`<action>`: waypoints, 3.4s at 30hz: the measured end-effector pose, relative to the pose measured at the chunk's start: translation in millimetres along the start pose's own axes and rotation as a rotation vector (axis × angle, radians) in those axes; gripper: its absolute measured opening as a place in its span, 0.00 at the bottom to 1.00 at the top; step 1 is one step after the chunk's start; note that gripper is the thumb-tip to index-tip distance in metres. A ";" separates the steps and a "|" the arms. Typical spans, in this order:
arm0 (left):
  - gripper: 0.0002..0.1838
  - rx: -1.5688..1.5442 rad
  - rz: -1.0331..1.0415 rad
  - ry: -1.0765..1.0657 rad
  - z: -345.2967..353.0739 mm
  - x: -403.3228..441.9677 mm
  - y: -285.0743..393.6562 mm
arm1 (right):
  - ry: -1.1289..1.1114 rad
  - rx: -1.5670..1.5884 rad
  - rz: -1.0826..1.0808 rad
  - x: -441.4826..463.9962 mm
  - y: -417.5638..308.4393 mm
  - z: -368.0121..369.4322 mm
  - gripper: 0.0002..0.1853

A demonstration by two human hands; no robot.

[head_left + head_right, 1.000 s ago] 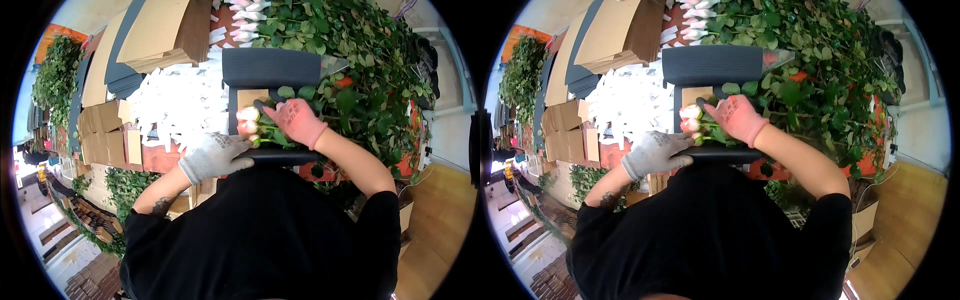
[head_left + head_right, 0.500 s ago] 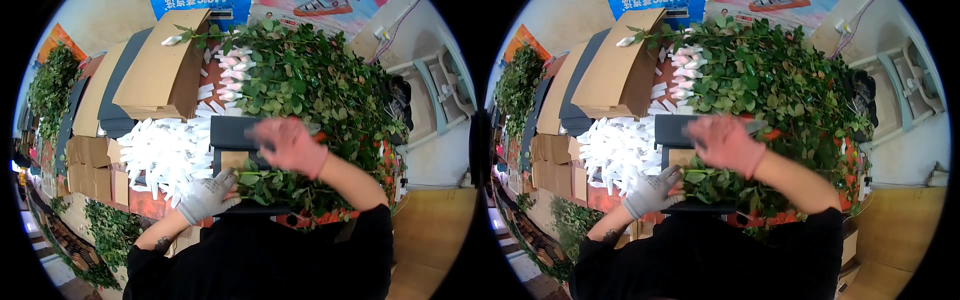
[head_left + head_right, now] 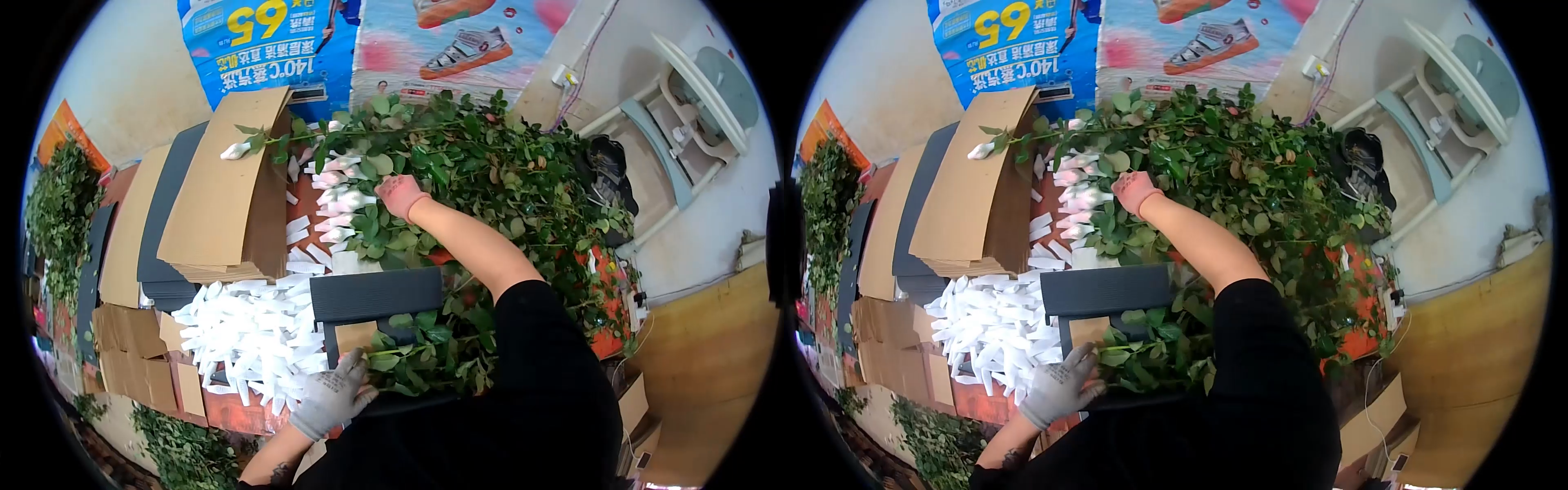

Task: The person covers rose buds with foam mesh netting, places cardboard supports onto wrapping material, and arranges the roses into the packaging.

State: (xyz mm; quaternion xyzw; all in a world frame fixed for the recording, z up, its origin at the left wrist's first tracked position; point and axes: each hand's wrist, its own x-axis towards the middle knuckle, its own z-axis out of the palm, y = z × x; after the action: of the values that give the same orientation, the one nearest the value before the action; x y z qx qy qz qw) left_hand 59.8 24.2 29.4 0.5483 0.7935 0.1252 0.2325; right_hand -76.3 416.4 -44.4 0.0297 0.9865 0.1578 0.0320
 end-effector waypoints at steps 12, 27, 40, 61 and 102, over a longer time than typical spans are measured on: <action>0.33 0.019 0.060 0.089 11.1 -3.5 -3.7 | 1.154 0.055 0.927 -307.0 306.4 -271.6 0.10; 0.21 0.114 0.179 0.225 22.2 -5.8 -14.7 | 0.196 0.123 -0.128 -289.3 -88.1 -190.8 0.21; 0.21 0.068 0.172 0.132 20.5 -9.4 -16.5 | -0.049 0.187 -0.241 -239.6 -153.9 -62.5 0.29; 0.10 -0.420 0.119 0.432 45.0 44.2 -98.9 | -0.195 0.187 -0.256 -230.1 -151.9 -64.2 0.25; 0.20 -0.013 -0.036 0.126 41.6 14.7 -9.0 | -0.241 0.331 -0.059 -211.4 -172.1 -102.2 0.21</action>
State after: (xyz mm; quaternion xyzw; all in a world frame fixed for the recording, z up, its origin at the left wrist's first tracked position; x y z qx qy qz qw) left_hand 69.3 32.2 -13.8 0.5235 0.8154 0.1606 0.1879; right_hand 118.6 207.1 9.9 0.0241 0.9885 -0.0122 0.1490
